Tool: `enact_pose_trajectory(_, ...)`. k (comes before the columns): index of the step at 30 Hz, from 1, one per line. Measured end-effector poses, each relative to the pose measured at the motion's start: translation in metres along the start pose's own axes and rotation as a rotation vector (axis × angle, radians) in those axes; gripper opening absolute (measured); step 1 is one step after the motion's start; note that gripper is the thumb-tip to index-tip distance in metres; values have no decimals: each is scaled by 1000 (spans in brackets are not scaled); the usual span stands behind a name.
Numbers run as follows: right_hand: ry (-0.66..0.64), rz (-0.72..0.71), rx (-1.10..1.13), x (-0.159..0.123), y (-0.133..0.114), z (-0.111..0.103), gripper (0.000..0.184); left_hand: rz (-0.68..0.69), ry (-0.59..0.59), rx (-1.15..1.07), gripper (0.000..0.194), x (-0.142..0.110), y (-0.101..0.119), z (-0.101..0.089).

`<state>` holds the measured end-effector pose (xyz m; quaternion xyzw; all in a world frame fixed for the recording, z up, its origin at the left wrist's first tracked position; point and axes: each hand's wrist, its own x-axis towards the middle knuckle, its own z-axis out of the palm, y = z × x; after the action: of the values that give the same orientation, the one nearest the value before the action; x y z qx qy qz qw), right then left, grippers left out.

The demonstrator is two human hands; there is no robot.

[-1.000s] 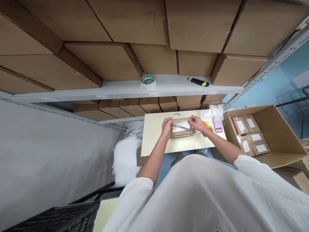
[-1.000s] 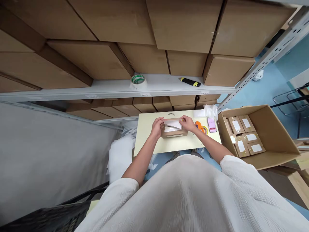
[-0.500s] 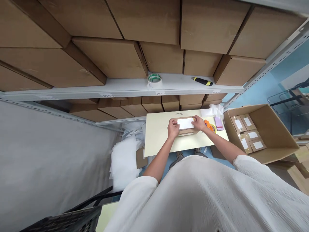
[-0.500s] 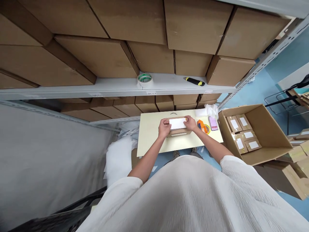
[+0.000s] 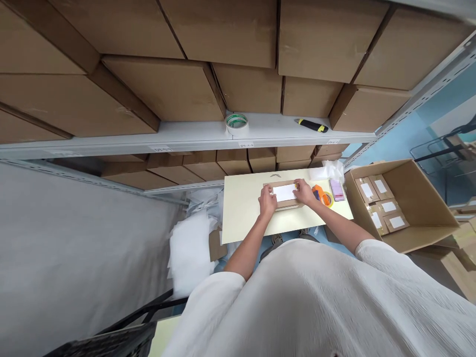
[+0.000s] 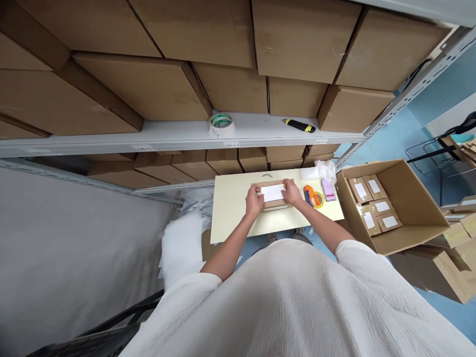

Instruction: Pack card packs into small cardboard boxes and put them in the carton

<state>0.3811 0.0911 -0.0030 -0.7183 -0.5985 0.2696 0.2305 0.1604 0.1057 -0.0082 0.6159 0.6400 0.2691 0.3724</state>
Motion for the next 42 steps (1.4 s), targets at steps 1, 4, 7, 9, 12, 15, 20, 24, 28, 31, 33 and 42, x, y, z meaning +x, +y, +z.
enact_pose_trajectory(1,-4,-9,-18,-1,1,1,49,9,-4,19,40,0,0,0)
enact_pose_trajectory(4,-20,-22,-85,-3,1,2,49,54,-14,85,39,-1,-1,1)
enact_pose_trajectory(7,-30,-18,-169,-6,-2,2,49,119,-17,167,41,-3,-1,1)
enact_pose_trajectory(9,-26,-19,-230,-8,-6,0,47,167,-18,240,41,-6,0,-1)
enact_pose_trajectory(12,-7,-47,-349,-14,-11,-4,44,245,-3,369,39,-12,0,-4)
enact_pose_trajectory(15,-46,-186,-423,-23,-13,-2,42,416,-78,435,45,-15,-4,-8)
enact_pose_trajectory(20,-209,-460,-494,-40,-5,13,65,633,-268,504,61,-16,-20,-11)
enact_pose_trajectory(24,-258,-478,-564,-45,7,20,84,651,-297,576,63,-18,-31,-16)
enact_pose_trajectory(28,-255,-453,-574,-45,14,22,90,630,-327,624,67,-19,-35,-21)
enact_pose_trajectory(31,-252,-421,-539,-45,15,22,94,603,-344,631,70,-21,-34,-22)
enact_pose_trajectory(33,-240,-389,-483,-46,15,21,96,577,-334,603,72,-22,-33,-21)
enact_pose_trajectory(42,-79,24,-341,-73,18,10,94,232,-137,307,80,-35,-40,-17)
